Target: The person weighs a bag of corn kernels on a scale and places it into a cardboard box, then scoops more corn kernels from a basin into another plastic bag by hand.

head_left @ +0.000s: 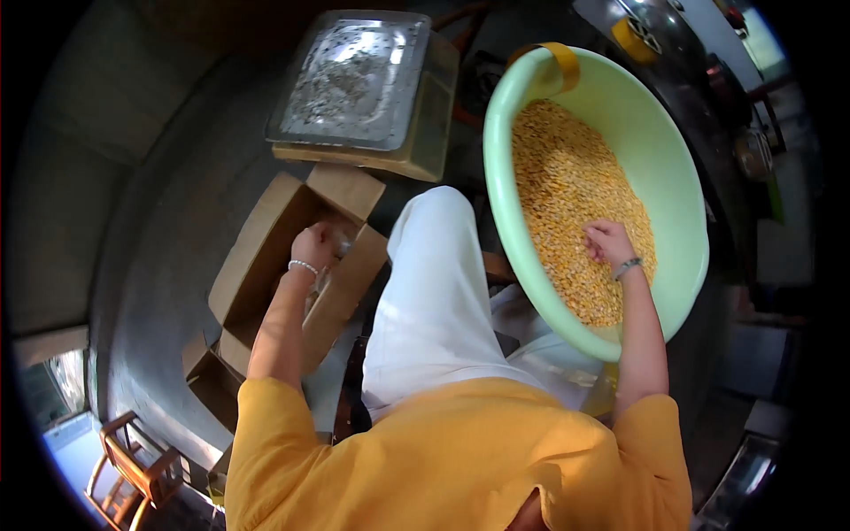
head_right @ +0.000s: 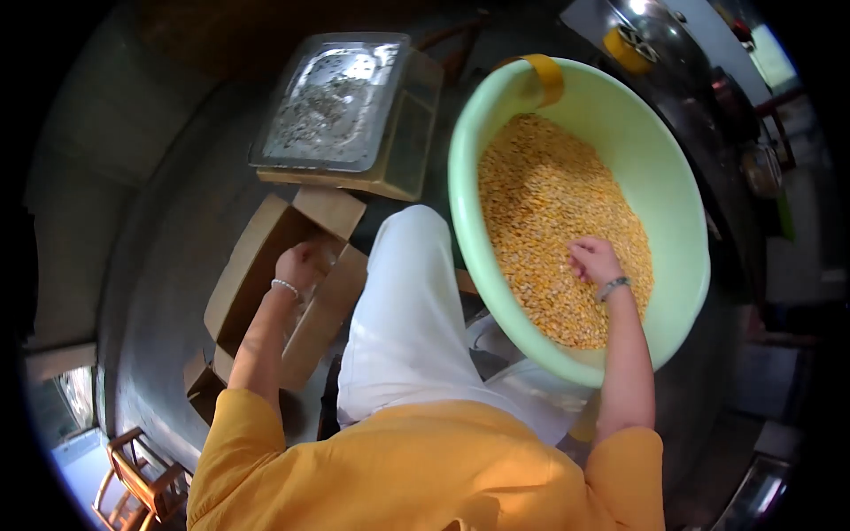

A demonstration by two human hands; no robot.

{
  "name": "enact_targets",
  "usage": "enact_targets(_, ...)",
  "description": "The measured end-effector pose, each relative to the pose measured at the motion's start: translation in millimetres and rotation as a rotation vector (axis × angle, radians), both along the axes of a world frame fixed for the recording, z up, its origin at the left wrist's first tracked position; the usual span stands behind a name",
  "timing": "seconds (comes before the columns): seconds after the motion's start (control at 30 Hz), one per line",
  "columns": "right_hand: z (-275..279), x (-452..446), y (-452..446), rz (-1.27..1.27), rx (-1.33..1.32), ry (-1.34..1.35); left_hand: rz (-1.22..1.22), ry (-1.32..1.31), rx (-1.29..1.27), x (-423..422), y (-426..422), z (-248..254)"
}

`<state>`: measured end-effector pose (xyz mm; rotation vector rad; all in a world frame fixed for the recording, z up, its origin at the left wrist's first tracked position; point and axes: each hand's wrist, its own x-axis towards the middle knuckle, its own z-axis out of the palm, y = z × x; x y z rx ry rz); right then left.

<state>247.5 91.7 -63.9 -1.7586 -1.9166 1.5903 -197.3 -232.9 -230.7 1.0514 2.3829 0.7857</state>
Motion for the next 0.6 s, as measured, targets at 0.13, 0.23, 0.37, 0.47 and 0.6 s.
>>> enact_targets(0.13, 4, -13, -8, 0.218, 0.008, -0.184, -0.014, 0.058, 0.452, 51, 53, 111)
enact_targets(0.23, 7, -15, -13, 0.265, 0.055, -0.201, -0.188, 0.166, 0.801, 105, 91, 184)
enact_targets(0.37, 0, -11, -8, 0.621, 0.248, -0.295, -0.537, 0.204, 0.850, 184, 126, 243)
enact_targets(0.47, 6, -17, -13, 0.750, 0.292, -0.431, -0.779, 0.239, 0.554, 230, 148, 248)
enact_targets(0.6, 5, -21, -21, 0.862, 0.327, -0.474, -0.975, 0.307, -0.064, 262, 169, 252)
